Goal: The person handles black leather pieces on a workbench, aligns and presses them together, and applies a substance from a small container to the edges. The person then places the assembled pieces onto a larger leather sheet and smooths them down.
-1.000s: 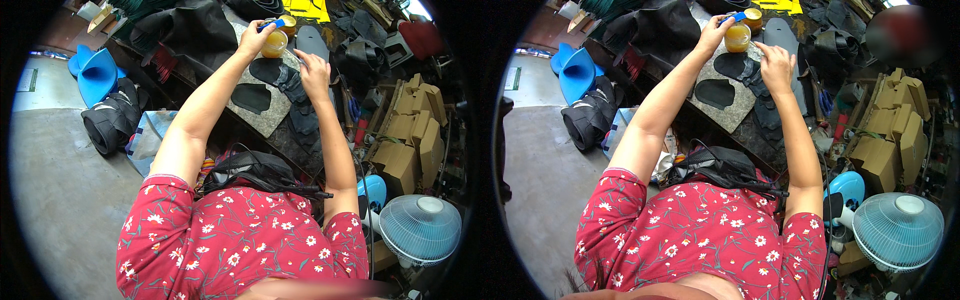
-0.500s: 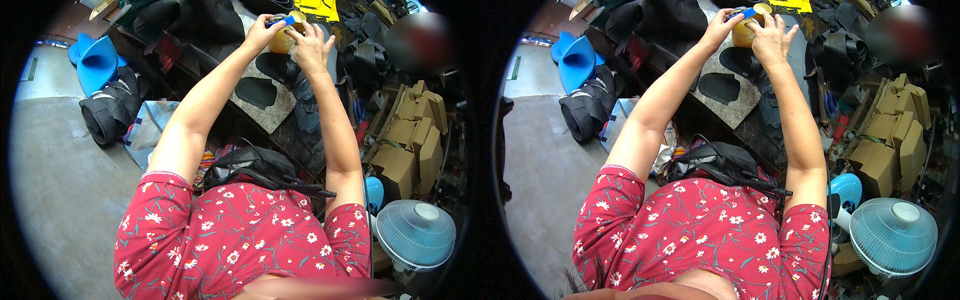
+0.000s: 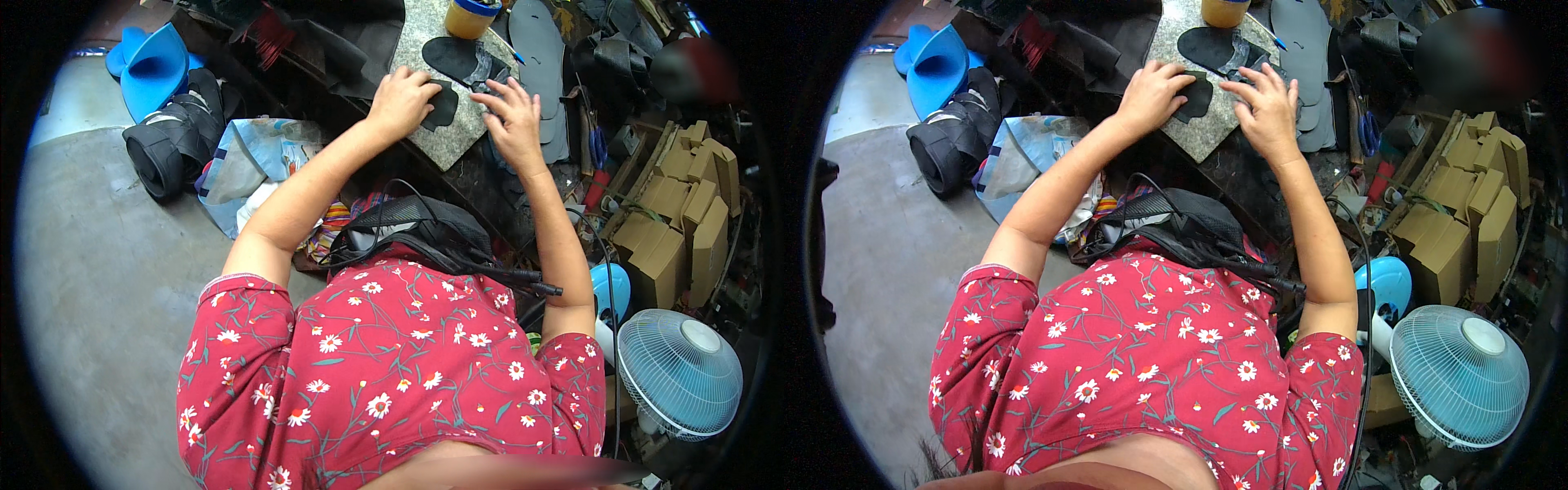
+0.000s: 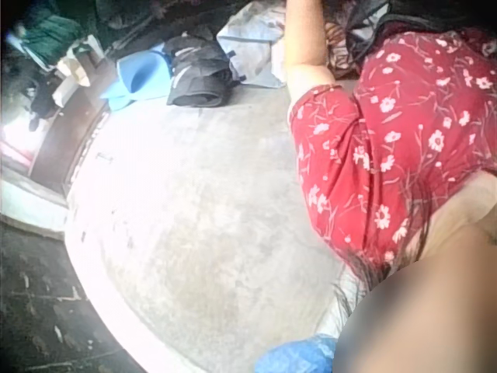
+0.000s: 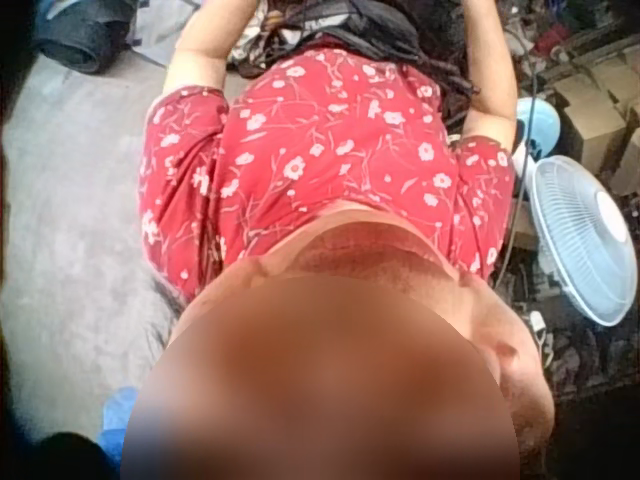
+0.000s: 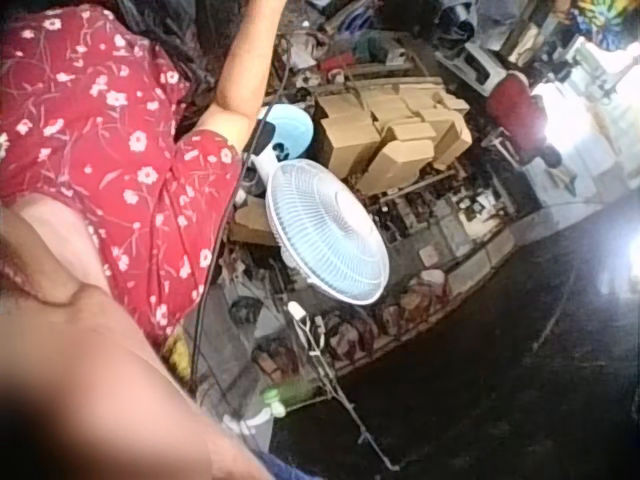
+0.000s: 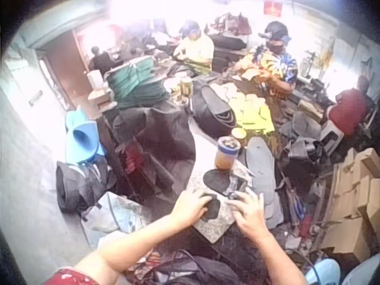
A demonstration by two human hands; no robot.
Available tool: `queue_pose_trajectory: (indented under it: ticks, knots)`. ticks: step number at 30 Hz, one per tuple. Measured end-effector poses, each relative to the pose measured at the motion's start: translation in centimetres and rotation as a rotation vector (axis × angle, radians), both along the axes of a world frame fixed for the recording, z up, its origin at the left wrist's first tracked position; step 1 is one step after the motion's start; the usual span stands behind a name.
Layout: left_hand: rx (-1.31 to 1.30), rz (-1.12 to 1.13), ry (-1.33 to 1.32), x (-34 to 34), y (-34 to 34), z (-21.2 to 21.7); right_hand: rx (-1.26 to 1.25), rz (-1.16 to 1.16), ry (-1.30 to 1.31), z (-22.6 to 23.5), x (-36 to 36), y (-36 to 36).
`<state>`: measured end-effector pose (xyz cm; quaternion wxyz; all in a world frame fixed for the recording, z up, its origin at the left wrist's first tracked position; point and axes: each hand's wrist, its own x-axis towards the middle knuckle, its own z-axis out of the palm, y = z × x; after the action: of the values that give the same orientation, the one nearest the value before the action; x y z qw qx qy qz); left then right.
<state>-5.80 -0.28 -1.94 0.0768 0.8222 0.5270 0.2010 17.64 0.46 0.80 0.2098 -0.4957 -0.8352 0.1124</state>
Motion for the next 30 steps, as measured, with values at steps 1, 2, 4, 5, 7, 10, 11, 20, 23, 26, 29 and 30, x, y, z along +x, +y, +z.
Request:
queue_pose_trajectory:
  ticks: [1, 2, 4, 5, 7, 10, 11, 20, 23, 26, 29, 30]
  knots:
    - [0.043, 0.005, -0.014, 0.0, -0.4, -0.3, -0.025, 0.022, -0.051, -0.7, -0.1, -0.2]
    - [0.073, -0.002, -0.029, 0.0, -0.7, -0.7, 0.004, 0.042, -0.049, -1.4, -0.4, -0.4]
    - [0.11, -0.007, -0.072, -0.1, -0.7, -1.2, 0.032, 0.053, -0.075, -2.5, -1.3, -0.2]
    - [0.116, -0.003, -0.1, -0.2, -0.5, -1.4, 0.02, 0.062, -0.128, -2.9, -1.6, 0.0]
    - [0.133, 0.006, -0.124, -0.4, -0.2, -1.7, 0.013, 0.049, -0.243, -3.3, -2.2, 0.4]
    - [0.083, 0.006, -0.166, -0.7, 0.0, -1.8, 0.057, 0.063, -0.359, -3.6, -2.5, 1.0]
    - [0.091, 0.002, -0.17, -0.7, 0.0, -1.8, 0.088, 0.072, -0.377, -3.7, -2.5, 1.1]
    - [0.029, -0.034, -0.143, -1.3, 0.5, -1.6, 0.038, 0.088, -0.332, -4.2, -1.8, 1.2]
    - [0.037, -0.028, -0.155, -1.3, 0.6, -1.5, 0.074, 0.092, -0.376, -3.8, -2.2, 1.3]
    - [0.011, -0.024, -0.161, -1.4, 0.7, -1.4, 0.114, 0.081, -0.489, -3.5, -2.6, 1.4]
    - [0.026, -0.032, -0.172, -1.4, 0.7, -1.6, 0.135, 0.091, -0.513, -3.5, -2.5, 1.4]
    - [0.035, -0.03, -0.176, -1.5, 0.7, -1.7, 0.144, 0.104, -0.496, -3.6, -2.3, 1.3]
